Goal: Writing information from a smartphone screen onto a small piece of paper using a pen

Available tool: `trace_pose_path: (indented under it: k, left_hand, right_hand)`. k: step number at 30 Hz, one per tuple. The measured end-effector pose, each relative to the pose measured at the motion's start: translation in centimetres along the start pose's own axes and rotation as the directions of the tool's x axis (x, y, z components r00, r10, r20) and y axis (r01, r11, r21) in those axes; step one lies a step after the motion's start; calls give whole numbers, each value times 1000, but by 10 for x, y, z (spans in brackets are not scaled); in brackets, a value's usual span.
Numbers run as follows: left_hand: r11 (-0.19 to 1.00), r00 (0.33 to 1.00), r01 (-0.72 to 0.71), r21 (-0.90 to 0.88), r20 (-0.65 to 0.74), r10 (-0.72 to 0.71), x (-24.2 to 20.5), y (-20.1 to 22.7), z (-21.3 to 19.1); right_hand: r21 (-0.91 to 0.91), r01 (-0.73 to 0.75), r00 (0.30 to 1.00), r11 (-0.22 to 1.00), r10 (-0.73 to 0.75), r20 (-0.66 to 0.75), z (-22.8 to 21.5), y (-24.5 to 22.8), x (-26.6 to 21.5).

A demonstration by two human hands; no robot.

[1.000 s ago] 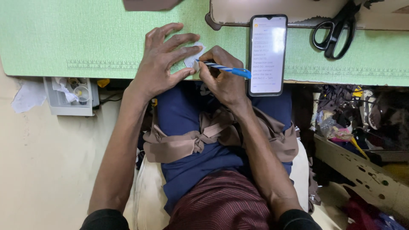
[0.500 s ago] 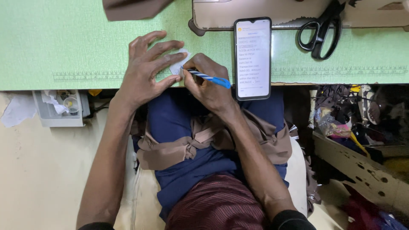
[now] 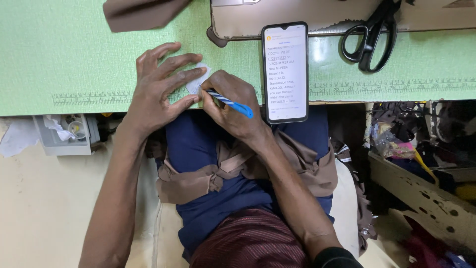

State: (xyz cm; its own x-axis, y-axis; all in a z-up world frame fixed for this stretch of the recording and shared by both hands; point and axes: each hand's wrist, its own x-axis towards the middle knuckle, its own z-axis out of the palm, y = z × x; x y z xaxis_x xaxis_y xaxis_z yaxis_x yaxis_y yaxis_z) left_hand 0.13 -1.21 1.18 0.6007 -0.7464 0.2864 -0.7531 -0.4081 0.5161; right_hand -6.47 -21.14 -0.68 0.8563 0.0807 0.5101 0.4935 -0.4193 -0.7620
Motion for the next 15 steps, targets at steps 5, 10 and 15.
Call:
trace_pose_path:
  k: [5, 10, 15]
  left_hand:
    - [1000, 1000, 2, -6, 14, -2, 1, -1, 0]
    - [1000, 1000, 14, -10, 22, -14, 1, -1, 1]
    - [1000, 1000, 14, -4, 17, -14, 2, 0, 0]
  right_hand:
    - [39, -8, 1000, 999, 8, 0, -1, 0, 1]
    - [6, -4, 1000, 1000, 4, -6, 3, 4, -2]
    - [-17, 10, 1000, 1000, -10, -9, 2, 4, -1]
